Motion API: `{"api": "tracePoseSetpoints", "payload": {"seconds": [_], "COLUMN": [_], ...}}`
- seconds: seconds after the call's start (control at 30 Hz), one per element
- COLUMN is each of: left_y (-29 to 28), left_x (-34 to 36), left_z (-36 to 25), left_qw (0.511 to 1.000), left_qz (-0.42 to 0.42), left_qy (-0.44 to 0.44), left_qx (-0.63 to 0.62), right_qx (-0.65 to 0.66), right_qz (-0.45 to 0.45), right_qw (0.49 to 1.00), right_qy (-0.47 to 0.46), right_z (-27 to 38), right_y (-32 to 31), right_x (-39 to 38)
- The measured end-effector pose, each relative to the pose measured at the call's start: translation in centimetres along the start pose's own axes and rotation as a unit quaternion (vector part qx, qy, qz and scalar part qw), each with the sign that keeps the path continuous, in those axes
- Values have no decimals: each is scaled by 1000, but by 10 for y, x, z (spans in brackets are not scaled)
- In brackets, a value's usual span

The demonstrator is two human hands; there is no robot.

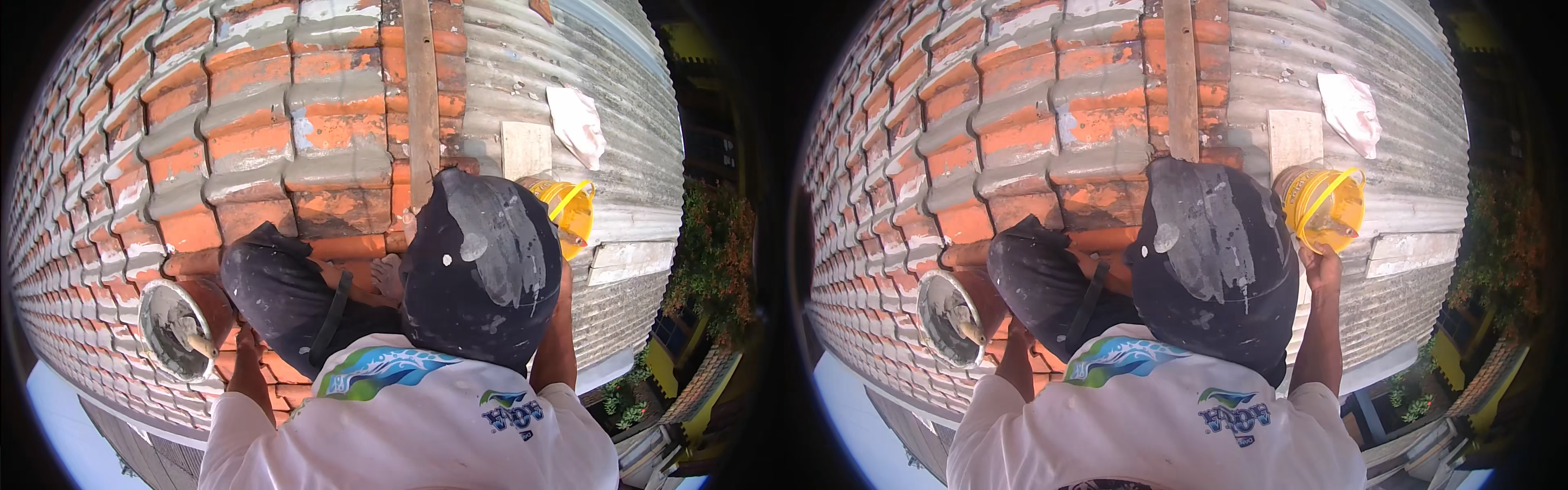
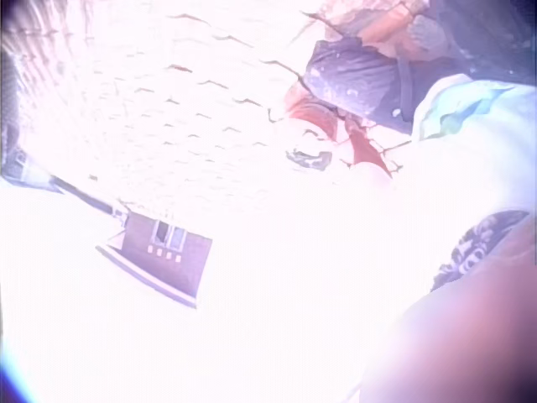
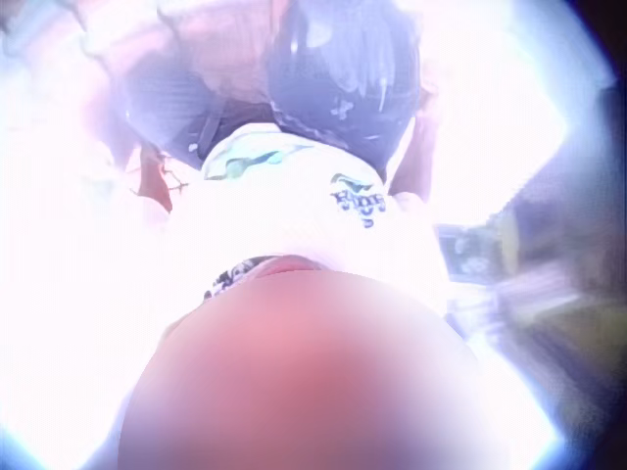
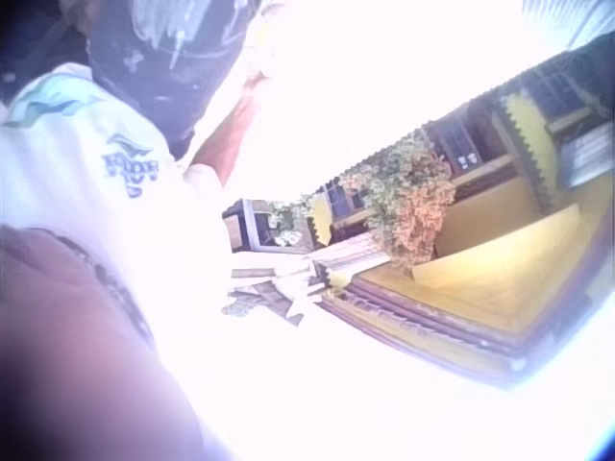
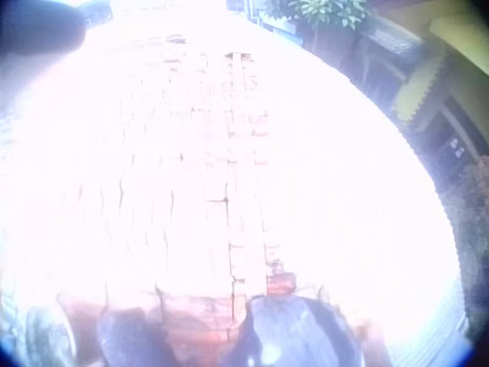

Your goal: The person scoops mortar from a bucket with a trowel and applies it into the gaps between roof tiles. The person repeatedly moves along the roof, filling joints between tiles with mortar.

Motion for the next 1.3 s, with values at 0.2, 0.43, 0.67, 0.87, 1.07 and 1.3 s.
{"api": "tracePoseSetpoints", "payload": {"seconds": [0.2,0.43,0.67,0.87,1.07,1.3], "left_y": [28,46,74,61,65,61], "left_x": [-35,-30,-69,-86,-88,-97], "left_z": [-5,0,-8,-7,-8,-11], "left_qw": [989,975,981,991,987,987], "left_qz": [74,106,128,28,73,-68], "left_qy": [87,101,92,103,104,109], "left_qx": [95,165,115,78,97,97], "right_qx": [-409,-814,-868,-912,-908,-893], "right_qz": [-38,291,286,291,245,253], "right_qw": [893,309,386,199,261,332], "right_qy": [-185,-397,-126,-210,-220,-170], "right_z": [-88,-173,-99,-147,-130,-132], "right_y": [89,293,394,391,378,381], "right_x": [3,-59,-4,22,41,45]}}
Point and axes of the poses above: each hand's wrist, its own x-axis towards the middle knuckle, its own y-axis out of the palm, z = x × y, the point moved 7 cm from there along x, towards the middle knuckle, and after that the axes turned 9 degrees about -y, right-handed, at the moved point
